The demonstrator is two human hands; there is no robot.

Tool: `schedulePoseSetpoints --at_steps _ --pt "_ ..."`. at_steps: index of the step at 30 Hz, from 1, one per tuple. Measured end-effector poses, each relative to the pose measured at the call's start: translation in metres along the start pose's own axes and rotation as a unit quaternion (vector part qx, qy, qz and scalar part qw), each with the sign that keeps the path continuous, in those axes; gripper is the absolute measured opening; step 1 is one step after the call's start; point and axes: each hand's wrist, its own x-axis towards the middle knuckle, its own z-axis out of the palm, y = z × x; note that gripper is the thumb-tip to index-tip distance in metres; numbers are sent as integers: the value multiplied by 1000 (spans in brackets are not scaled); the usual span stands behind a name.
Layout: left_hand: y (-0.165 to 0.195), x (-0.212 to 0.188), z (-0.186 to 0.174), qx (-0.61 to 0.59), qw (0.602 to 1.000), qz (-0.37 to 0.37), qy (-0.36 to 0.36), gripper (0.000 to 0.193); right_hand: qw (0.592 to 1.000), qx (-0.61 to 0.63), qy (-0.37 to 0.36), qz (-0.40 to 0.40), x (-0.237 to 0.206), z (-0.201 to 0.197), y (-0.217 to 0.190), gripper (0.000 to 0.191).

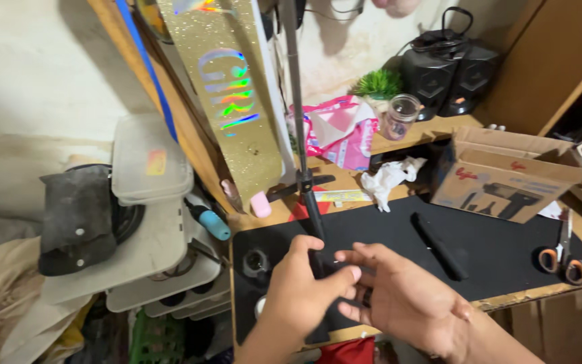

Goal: The person disassembles a hair dryer at a cluttered desk, twisting off the rear cover and removing the round filter. They handle and reposition the filter, reattach the cover, then pick up and attach nozzle and comb attachments to the dryer.

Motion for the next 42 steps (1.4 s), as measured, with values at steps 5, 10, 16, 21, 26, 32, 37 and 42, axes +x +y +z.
schedulePoseSetpoints --at_steps 5,10,16,21,26,32,37,42 --pt "4 -16 -8 90 978 184 24 76 995 -84 42 -36 12 22 10 30" --pt "14 -18 -9 97 962 244 76 89 995 -66 16 -73 14 27 5 27" --pt "21 -20 1 -78 992 45 93 50 997 -55 17 -49 8 25 -8 25" --pt "27 -29 8 16 987 73 140 34 995 -46 -62 -59 6 14 -13 21" --pt "39 -36 21 119 967 147 169 37 991 -25 -133 -5 2 -2 -27 40" --pt "53 -45 56 87 955 211 189 34 993 -109 -34 3 -11 -20 -42 33" --pt "59 -59 86 41 959 198 197 31 995 -98 3 15 -24 -37 -55 33" --pt "68 -59 91 -9 967 151 205 34 992 -122 13 23 -31 -44 -63 38"
